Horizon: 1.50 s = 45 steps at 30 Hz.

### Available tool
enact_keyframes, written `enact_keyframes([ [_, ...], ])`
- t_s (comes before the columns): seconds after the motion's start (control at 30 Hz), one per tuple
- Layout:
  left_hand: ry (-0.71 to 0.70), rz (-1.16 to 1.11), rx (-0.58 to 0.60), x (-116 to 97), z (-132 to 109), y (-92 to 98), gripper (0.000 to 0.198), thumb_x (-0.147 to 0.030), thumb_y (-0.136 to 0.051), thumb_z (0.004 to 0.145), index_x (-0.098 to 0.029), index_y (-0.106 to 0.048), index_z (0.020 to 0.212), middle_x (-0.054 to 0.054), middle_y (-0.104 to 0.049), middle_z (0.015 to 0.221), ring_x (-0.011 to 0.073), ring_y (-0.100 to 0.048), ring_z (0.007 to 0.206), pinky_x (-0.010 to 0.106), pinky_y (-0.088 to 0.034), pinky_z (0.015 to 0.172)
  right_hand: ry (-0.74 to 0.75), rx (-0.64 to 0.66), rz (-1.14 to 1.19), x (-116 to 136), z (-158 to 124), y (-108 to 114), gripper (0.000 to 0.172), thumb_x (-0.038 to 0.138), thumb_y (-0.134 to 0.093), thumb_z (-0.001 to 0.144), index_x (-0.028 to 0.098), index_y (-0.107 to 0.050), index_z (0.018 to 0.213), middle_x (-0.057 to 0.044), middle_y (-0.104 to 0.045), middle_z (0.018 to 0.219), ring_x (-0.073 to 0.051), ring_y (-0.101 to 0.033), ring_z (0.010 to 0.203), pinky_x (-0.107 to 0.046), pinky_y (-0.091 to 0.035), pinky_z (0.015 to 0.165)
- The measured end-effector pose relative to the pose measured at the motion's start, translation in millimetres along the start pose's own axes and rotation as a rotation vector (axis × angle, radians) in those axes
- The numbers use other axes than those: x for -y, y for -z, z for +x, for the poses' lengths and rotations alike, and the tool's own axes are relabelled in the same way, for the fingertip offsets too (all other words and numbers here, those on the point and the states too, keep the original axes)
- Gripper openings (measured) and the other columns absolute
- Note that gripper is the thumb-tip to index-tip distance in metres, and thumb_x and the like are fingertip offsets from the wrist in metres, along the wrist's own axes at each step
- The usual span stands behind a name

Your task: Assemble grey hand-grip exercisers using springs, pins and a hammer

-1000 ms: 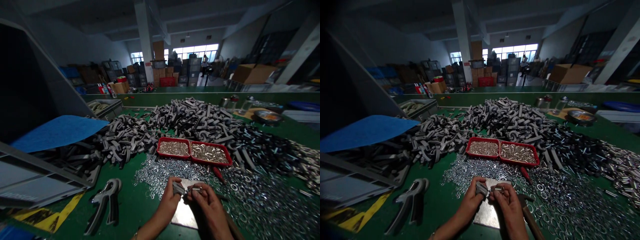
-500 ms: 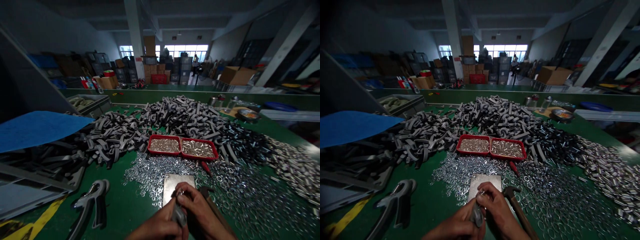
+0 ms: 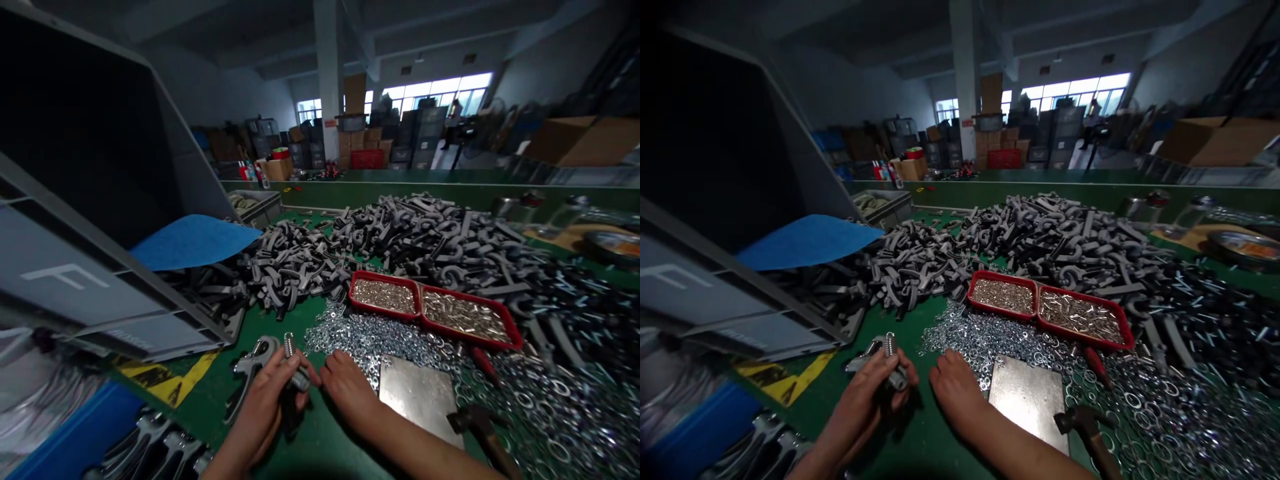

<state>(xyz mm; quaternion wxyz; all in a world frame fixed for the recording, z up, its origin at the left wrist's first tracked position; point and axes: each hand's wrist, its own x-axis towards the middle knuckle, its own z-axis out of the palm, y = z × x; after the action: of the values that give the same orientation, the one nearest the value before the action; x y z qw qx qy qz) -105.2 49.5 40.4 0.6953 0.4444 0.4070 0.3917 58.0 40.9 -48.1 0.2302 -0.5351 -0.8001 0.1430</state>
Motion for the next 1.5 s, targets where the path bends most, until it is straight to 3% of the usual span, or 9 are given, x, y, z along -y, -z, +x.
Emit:
enact_keyframes([
  [0.3, -0.197, 0.145, -0.19, 25.3, 47.8, -24.3, 0.035, -0.052, -0.057, 0.091, -0.018, -0.056, 0.084, 0.0, -0.065, 0.075, 0.007, -0.041, 0.049, 0.019, -0.033, 0.049, -0.071, -0.039, -0.089, -19.0, -9.9, 21.3, 0.02, 0.003, -0.051, 0.092, 0.016, -0.062, 0.103, -0.009, -0.064, 0.101, -0.026, -0.055, 0.098, -0.04, -0.048, 0.09],
  [0.43, -0.274, 0.145, -0.158, 17.2, 64.4, -36.2, 0.035, -0.052, -0.053, 0.093, -0.017, -0.059, 0.087, 0.003, -0.069, 0.084, 0.0107, -0.053, 0.06, 0.022, -0.042, 0.061, -0.05, -0.028, -0.033, -20.5, -6.6, 2.3, 0.02, 0.005, -0.055, 0.089, 0.018, -0.066, 0.099, -0.011, -0.067, 0.104, -0.03, -0.057, 0.102, -0.045, -0.048, 0.092],
  [0.6, -0.238, 0.257, -0.175, 9.7, 59.9, -24.5, 0.037, -0.054, -0.054, 0.092, -0.017, -0.063, 0.088, 0.001, -0.066, 0.081, 0.013, -0.054, 0.063, 0.023, -0.042, 0.062, -0.02, -0.051, 0.108, -20.1, 17.5, -22.1, 0.021, 0.005, -0.053, 0.09, 0.019, -0.069, 0.094, -0.011, -0.069, 0.106, -0.031, -0.057, 0.107, -0.047, -0.045, 0.097],
  [0.77, -0.301, 0.408, -0.292, 16.4, 43.4, -10.0, 0.035, -0.05, -0.051, 0.095, -0.019, -0.064, 0.089, 0.001, -0.063, 0.08, 0.0145, -0.052, 0.064, 0.024, -0.041, 0.061, -0.095, -0.148, 0.312, -24.2, 3.2, 8.2, 0.013, 0.016, -0.051, 0.095, 0.019, -0.063, 0.091, -0.008, -0.066, 0.095, -0.025, -0.06, 0.096, -0.042, -0.049, 0.09],
  [0.9, -0.418, 0.489, -0.131, 32.0, 37.6, -33.0, 0.025, -0.039, -0.048, 0.098, -0.02, -0.062, 0.095, 0.006, -0.065, 0.096, 0.0217, -0.059, 0.094, 0.031, -0.044, 0.086, -0.374, -0.261, 0.902, -21.8, -36.8, 45.2, 0.028, 0.034, -0.04, 0.103, 0.018, -0.055, 0.12, -0.008, -0.066, 0.1, -0.018, -0.065, 0.085, -0.034, -0.055, 0.077],
  [1.0, -0.438, 0.508, 0.001, 47.6, 38.5, -64.9, 0.02, -0.036, -0.046, 0.099, -0.02, -0.058, 0.098, 0.007, -0.062, 0.097, 0.0222, -0.058, 0.097, 0.033, -0.043, 0.091, -0.563, -0.297, 1.589, -13.3, -62.4, 61.2, 0.028, 0.039, -0.06, 0.096, 0.015, -0.064, 0.111, -0.008, -0.069, 0.098, -0.014, -0.066, 0.079, -0.027, -0.054, 0.071],
  [1.17, -0.414, 0.548, 0.089, 67.0, 38.6, -100.0, 0.02, -0.037, -0.045, 0.098, -0.021, -0.058, 0.101, 0.009, -0.059, 0.105, 0.0243, -0.055, 0.105, 0.037, -0.039, 0.098, -0.601, -0.371, 1.922, -9.3, -85.4, 71.9, 0.024, 0.033, -0.077, 0.083, 0.018, -0.07, 0.101, -0.006, -0.072, 0.097, -0.015, -0.068, 0.087, -0.025, -0.054, 0.079],
  [1.33, -0.298, 0.505, 0.009, 69.4, 32.6, -109.4, 0.027, -0.046, -0.053, 0.093, -0.022, -0.059, 0.105, 0.011, -0.061, 0.107, 0.0289, -0.053, 0.111, 0.04, -0.036, 0.101, -0.593, -0.365, 1.676, -13.3, -95.9, 82.5, 0.026, 0.039, -0.079, 0.08, 0.019, -0.065, 0.09, 0.001, -0.068, 0.075, -0.013, -0.065, 0.065, -0.024, -0.052, 0.062],
  [1.5, -0.225, 0.454, 0.125, 53.3, 23.0, -118.5, 0.031, -0.049, -0.045, 0.096, -0.021, -0.059, 0.097, 0.008, -0.065, 0.097, 0.0246, -0.059, 0.094, 0.036, -0.043, 0.09, -0.334, -0.477, 0.731, -23.2, -109.7, 89.2, 0.012, 0.031, -0.068, 0.089, 0.026, -0.068, 0.1, -0.004, -0.073, 0.093, -0.022, -0.068, 0.087, -0.036, -0.054, 0.079],
])
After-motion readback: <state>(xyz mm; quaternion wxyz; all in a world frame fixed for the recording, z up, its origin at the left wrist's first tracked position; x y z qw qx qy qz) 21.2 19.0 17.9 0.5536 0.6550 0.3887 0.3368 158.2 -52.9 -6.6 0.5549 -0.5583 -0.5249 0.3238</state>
